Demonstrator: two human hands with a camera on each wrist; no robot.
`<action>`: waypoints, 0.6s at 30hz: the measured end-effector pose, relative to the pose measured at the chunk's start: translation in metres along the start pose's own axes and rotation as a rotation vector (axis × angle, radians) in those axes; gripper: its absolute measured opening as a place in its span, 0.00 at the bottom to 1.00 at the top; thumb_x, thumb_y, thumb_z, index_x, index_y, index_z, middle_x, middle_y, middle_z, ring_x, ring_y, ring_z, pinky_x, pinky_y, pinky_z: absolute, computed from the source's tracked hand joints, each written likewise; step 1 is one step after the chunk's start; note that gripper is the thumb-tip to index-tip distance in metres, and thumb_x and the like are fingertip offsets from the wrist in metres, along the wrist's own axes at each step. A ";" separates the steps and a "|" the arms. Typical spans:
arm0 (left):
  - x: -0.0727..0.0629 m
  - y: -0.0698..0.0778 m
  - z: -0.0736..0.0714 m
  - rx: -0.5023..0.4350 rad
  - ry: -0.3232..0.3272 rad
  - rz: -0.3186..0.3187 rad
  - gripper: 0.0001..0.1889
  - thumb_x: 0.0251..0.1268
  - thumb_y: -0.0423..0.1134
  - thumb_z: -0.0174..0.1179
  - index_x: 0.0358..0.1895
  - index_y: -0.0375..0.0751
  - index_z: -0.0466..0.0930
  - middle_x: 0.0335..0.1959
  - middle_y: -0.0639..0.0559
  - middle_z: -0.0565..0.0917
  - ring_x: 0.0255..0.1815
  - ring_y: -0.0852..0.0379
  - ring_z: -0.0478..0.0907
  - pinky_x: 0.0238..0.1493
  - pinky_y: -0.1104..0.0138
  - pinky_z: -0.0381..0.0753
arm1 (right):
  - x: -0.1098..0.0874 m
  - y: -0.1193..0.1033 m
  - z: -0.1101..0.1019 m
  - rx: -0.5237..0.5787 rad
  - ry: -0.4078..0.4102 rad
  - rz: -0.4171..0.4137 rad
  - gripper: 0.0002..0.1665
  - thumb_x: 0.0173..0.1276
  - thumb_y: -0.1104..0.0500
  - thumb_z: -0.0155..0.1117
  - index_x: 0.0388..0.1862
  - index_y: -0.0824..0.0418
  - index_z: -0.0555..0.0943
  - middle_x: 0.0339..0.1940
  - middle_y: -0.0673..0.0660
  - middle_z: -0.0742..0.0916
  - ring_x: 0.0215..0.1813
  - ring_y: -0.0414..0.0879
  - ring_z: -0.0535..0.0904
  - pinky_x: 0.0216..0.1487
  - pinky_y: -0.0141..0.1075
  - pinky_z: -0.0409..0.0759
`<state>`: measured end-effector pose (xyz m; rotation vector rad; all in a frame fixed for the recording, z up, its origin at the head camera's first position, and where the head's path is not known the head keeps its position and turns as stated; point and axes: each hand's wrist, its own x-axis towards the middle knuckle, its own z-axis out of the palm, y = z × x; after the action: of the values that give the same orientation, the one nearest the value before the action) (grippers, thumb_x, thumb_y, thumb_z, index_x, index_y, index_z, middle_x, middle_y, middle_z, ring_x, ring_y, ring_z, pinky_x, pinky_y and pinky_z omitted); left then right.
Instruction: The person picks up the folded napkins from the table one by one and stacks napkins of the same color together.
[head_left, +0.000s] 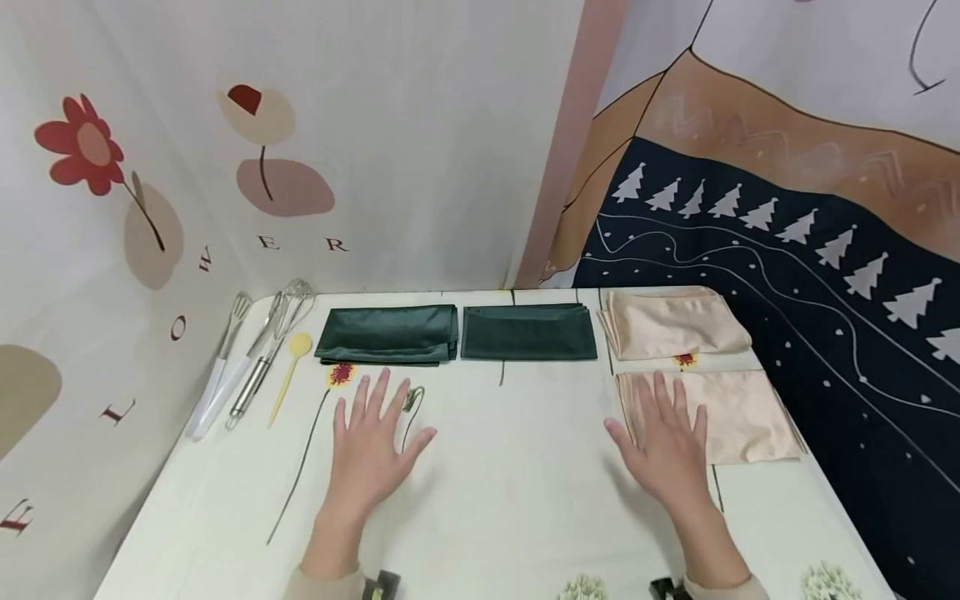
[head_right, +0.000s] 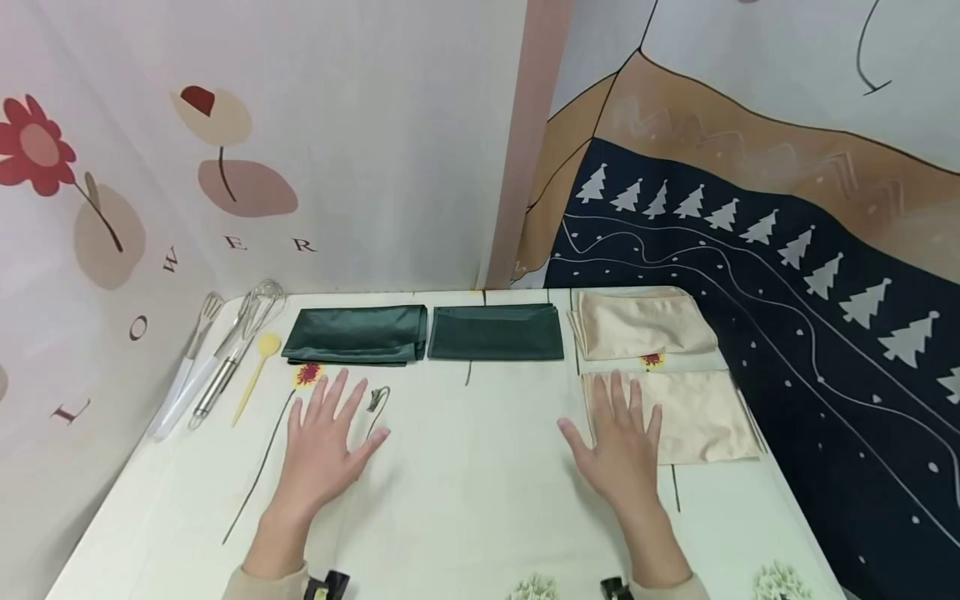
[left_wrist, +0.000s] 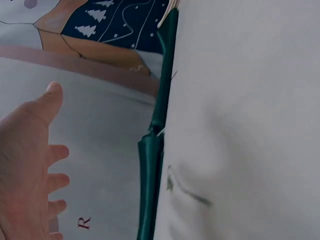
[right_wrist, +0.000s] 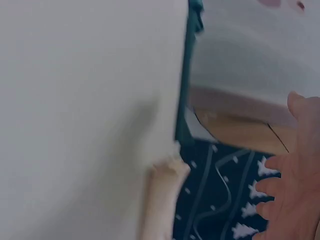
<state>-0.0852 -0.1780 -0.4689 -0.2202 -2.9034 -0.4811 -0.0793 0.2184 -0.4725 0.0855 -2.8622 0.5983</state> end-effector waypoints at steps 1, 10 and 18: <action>0.004 -0.002 -0.002 0.003 0.012 -0.001 0.43 0.65 0.66 0.59 0.78 0.46 0.64 0.81 0.41 0.54 0.81 0.35 0.44 0.74 0.34 0.39 | 0.005 0.002 -0.004 0.003 0.011 -0.003 0.50 0.73 0.33 0.55 0.82 0.61 0.57 0.82 0.67 0.56 0.83 0.63 0.38 0.73 0.71 0.35; 0.038 -0.003 -0.008 0.015 0.047 0.040 0.43 0.70 0.67 0.53 0.81 0.48 0.57 0.83 0.43 0.50 0.81 0.36 0.43 0.75 0.34 0.39 | 0.032 -0.001 -0.009 -0.011 0.012 -0.022 0.53 0.72 0.30 0.54 0.82 0.61 0.56 0.83 0.64 0.53 0.84 0.58 0.33 0.74 0.70 0.33; 0.047 0.003 -0.005 -0.001 -0.002 0.006 0.43 0.70 0.66 0.54 0.81 0.49 0.55 0.83 0.42 0.49 0.82 0.37 0.41 0.76 0.35 0.37 | 0.045 -0.006 -0.006 0.004 0.005 -0.017 0.55 0.71 0.29 0.54 0.83 0.61 0.54 0.83 0.65 0.53 0.83 0.60 0.33 0.74 0.69 0.29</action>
<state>-0.1290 -0.1718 -0.4532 -0.2297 -2.9035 -0.4816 -0.1216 0.2148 -0.4543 0.1086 -2.8527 0.6000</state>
